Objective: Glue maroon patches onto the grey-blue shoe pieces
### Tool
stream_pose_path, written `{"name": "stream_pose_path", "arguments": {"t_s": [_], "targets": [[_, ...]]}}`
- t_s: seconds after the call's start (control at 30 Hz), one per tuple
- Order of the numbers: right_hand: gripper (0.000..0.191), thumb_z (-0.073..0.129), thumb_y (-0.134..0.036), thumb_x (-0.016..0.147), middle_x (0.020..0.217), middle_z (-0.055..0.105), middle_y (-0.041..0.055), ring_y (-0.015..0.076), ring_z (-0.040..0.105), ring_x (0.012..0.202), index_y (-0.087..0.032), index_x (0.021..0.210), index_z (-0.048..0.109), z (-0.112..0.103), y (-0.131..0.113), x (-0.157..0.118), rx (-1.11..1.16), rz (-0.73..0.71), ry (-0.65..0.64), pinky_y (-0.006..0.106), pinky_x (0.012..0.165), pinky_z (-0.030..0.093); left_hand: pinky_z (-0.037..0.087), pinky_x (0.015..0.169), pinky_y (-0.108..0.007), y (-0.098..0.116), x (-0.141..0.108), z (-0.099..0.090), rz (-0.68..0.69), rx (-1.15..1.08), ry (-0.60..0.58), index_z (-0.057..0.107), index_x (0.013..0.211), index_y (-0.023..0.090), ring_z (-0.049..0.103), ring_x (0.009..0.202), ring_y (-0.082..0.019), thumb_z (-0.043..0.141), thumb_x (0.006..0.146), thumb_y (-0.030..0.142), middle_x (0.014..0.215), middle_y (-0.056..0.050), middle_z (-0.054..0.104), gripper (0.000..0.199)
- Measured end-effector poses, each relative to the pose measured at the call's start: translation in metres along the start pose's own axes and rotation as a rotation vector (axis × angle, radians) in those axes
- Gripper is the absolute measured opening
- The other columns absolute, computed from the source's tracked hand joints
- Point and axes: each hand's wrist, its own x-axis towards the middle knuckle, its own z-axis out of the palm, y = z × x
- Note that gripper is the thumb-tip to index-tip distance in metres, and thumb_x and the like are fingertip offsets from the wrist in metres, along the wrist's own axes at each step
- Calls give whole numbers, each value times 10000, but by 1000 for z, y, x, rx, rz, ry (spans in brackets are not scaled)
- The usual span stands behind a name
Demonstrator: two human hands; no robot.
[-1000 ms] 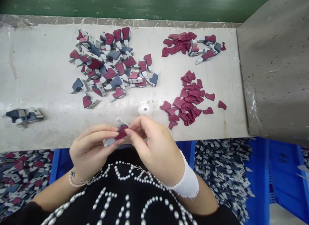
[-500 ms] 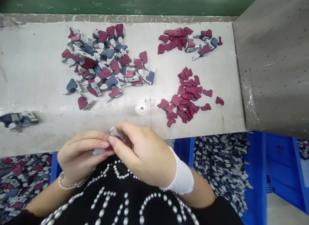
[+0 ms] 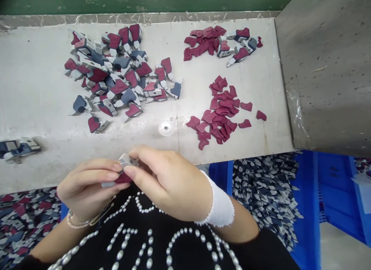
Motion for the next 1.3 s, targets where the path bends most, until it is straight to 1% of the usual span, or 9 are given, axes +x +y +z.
{"name": "stream_pose_path", "arguments": {"t_s": [0.07,0.2,0.4,0.5,0.63,0.7,0.9,1.2,1.3], "targets": [[165,431,-250,1028,753,598,-21,129,530,638,-175,1059,573,-1,-2,-2,-61,11,-7,278,593,403,678,662,-241,1,1,-2,-16,-10,-23,733,1054,245,758,761,-135,862,723,127,939,8,774,374],[131,444,-226,990,695,549,-34,123,486,597,-166,959,556,-1,-6,-5,-141,-3,-13,288,545,358,677,680,-242,3,2,-5,-18,-39,-42,720,1109,229,762,786,-143,865,717,125,931,3,783,430],[123,463,-223,990,710,565,-36,113,497,605,-159,966,565,1,-7,-6,-172,-7,10,279,543,356,675,677,-238,7,5,-5,-23,-26,-51,713,1139,240,769,772,-149,856,735,129,902,12,792,442],[117,459,-211,987,701,537,-42,107,479,600,-171,910,538,1,-7,-5,-186,-19,-3,273,545,354,676,650,-231,8,7,-5,1,-9,-62,717,1113,219,771,749,-150,857,736,137,882,6,796,411],[124,473,-195,966,662,487,-57,102,445,569,-191,843,489,1,-8,-3,-173,-26,-7,268,537,345,684,621,-253,9,6,-5,-16,32,-67,709,1125,263,777,731,-161,853,746,169,887,18,802,416],[133,459,-199,981,659,481,-56,104,445,566,-191,853,496,1,-8,-3,-179,-22,-3,269,540,346,685,630,-254,9,5,-6,-23,26,-67,706,1144,269,777,739,-161,850,749,165,898,17,802,433],[115,453,-205,1004,749,579,-21,123,516,627,-164,1011,560,-1,-9,-7,-167,-26,-39,272,567,384,681,600,-251,10,5,-9,-40,-36,-80,691,1210,273,771,706,-162,857,741,183,894,7,803,506],[136,458,-216,997,710,576,-19,130,494,591,-149,1002,577,1,-10,-9,-195,-32,-40,287,536,369,681,615,-230,12,8,-10,-20,-47,-89,696,1199,251,774,703,-160,862,727,146,872,5,799,511],[109,469,-223,995,708,584,-20,134,508,598,-174,992,566,1,-9,-10,-205,-24,-31,280,538,377,683,602,-241,12,8,-11,-31,-26,-111,691,1197,281,774,695,-164,852,749,179,876,14,801,487]]}}
